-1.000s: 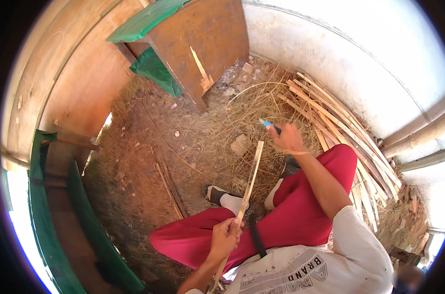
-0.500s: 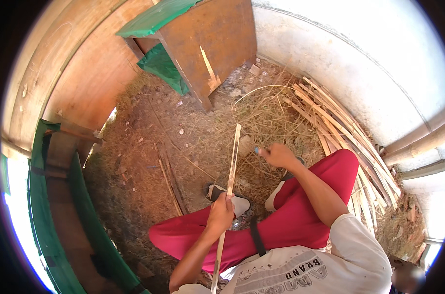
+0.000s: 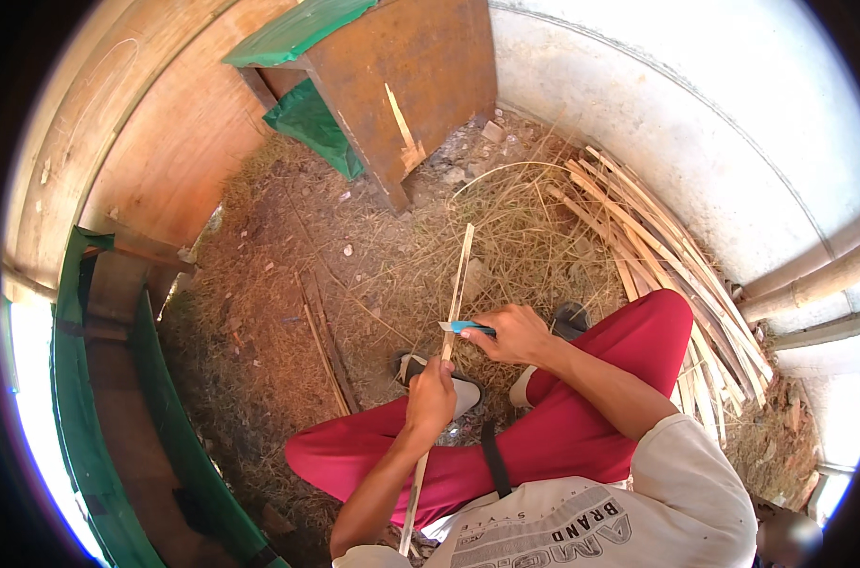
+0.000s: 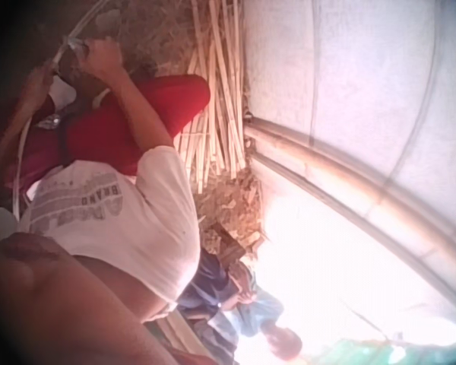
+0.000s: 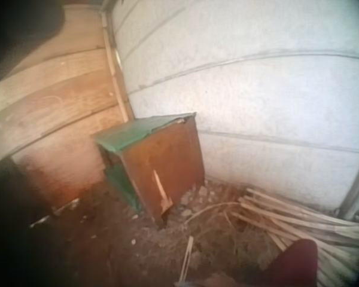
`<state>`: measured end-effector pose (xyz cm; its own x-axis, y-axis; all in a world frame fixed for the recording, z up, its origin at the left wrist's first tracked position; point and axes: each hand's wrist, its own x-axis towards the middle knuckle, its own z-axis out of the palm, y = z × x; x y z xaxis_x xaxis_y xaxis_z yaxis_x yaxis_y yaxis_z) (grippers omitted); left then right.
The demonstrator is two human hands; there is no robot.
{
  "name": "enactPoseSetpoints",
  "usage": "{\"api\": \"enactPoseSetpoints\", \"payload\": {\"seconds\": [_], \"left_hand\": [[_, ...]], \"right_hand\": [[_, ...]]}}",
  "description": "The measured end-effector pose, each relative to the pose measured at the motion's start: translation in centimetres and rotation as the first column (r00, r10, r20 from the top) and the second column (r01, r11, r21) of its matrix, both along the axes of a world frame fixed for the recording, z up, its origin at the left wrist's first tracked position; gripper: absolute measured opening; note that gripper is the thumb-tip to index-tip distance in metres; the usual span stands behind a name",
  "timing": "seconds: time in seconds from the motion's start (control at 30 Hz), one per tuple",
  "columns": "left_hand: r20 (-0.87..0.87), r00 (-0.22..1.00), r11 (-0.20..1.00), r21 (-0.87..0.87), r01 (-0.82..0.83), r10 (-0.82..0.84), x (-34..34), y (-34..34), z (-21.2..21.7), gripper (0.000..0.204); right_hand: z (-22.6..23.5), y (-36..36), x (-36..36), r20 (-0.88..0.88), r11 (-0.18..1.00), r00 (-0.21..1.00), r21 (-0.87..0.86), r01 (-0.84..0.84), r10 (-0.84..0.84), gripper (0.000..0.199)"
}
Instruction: The person sits on the ground and uses a knife to shave thin strips from a long bamboo stick. They repeatedly scrape the surface to thin the stick and remove the outer layer.
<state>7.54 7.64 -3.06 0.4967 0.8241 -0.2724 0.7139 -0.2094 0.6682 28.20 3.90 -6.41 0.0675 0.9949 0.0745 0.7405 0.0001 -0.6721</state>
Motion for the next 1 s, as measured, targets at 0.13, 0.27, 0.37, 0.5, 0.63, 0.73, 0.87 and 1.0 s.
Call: {"api": "enactPoseSetpoints", "payload": {"seconds": [0.13,0.27,0.37,0.5,0.63,0.73,0.87,1.0], "left_hand": [[0.029,1.0,1.0,0.002,-0.007,0.007,-0.1,-0.3,-0.3,0.02],[0.055,0.998,1.0,0.004,-0.005,0.005,-0.5,0.0,-0.5,0.019],[0.019,1.0,1.0,0.023,0.001,-0.001,-0.2,0.7,0.0,0.019],[0.01,0.999,0.998,0.052,-0.038,0.037,0.1,0.1,0.2,0.02],[0.038,0.999,0.995,0.099,-0.026,0.022,0.3,-0.2,0.5,0.02],[0.01,1.0,0.998,0.06,-0.009,0.008,0.4,-1.1,1.3,0.02],[-0.023,1.0,1.0,-0.019,0.02,-0.02,-0.2,-2.3,1.1,0.021],[0.034,0.999,0.995,0.092,0.033,-0.037,-1.2,-2.1,0.6,0.021]], "right_hand": [[-0.6,-0.1,0.0,0.022,0.999,1.0,0.038,0.011,-0.012,0.036],[-0.2,-0.3,0.3,-0.041,0.997,0.997,0.023,-0.071,0.072,0.036],[0.3,-0.4,-0.1,-0.02,0.998,0.999,0.046,-0.03,0.031,0.036],[0.5,-0.4,-0.3,-0.009,0.999,1.0,0.054,0.004,-0.004,0.037],[0.4,-0.4,-0.3,-0.018,0.996,0.999,0.069,0.051,-0.049,0.039],[-0.9,0.4,1.1,0.031,0.971,0.971,0.028,0.238,-0.238,0.041],[-1.2,1.2,3.4,0.07,0.957,0.955,0.04,0.286,-0.288,0.041],[0.2,0.4,2.0,0.006,0.986,0.991,0.098,0.133,-0.134,0.04]]}}
